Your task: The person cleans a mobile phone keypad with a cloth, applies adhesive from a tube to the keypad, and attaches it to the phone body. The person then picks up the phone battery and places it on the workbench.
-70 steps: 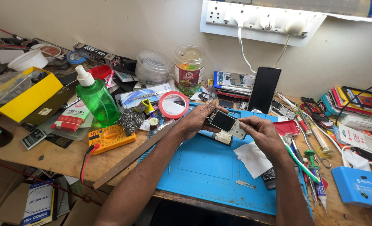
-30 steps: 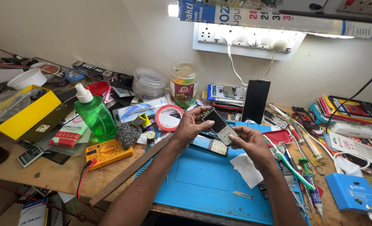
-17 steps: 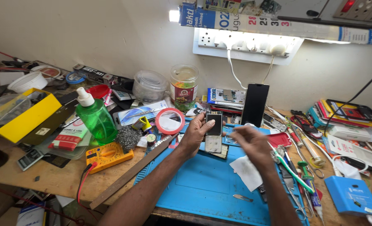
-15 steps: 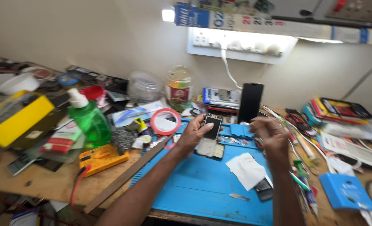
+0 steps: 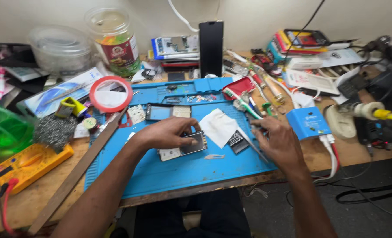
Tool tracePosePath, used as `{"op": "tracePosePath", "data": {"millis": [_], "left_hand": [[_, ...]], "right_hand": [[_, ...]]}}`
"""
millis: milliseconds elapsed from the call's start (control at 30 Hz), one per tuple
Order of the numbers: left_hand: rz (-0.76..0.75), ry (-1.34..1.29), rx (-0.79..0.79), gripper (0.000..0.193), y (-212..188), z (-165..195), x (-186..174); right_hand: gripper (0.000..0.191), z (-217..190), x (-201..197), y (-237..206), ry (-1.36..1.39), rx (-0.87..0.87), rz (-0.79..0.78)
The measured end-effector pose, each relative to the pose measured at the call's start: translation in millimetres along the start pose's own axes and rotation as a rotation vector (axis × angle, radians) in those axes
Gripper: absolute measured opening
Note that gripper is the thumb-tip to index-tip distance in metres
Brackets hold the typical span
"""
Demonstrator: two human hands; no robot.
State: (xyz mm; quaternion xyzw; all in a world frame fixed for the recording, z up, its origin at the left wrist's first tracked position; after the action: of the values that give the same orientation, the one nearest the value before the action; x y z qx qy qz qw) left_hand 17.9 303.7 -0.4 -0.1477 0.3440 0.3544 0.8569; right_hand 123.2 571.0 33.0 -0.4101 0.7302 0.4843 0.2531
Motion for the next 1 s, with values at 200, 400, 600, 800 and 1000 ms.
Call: {"op": "tracePosePath", "data": {"millis": [200,400,600,800,1000], "left_hand": [[0.186,0.205,0.249,0.035,3.9,1.9,-12.2],[0.196,0.231,0.248,0.04,-9.1,4.5,-9.9],[0.143,0.25,0.206,0.055,-17.3,27.4,-14.3],[0.284,0.336,0.241,0.044,-37.3,28.5,-1.7],[0.459,0.295,0.282,0.038,-51.2,22.1,10.7]], "right_hand": [[0.026,29.8,12.4,37.7,-0.134,-0.006,0.018],[0.03,17.7,52.0,60.1,-0.249,-0.142,-0.011],[0.041,13.6,8.5,41.4,-0.088,-0.029,0.196],[0.054,-2.2,-3.3,5.7,0.068,-0.053,0.082],[0.07,-30.5,-1.4,-34.3,0.065,0.103,-0.222]]}}
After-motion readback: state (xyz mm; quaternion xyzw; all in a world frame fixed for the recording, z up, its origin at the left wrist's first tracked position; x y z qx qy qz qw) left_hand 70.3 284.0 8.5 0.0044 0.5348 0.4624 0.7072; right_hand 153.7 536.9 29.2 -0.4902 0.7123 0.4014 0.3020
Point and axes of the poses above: each hand's wrist, its own y-axis towards the middle knuckle, its own x-axis out of the palm, z = x × y, the point moved 4 cm from there along y, towards the middle knuckle, and after that the axes turned 15 degrees about z, right-handed, at the moved point
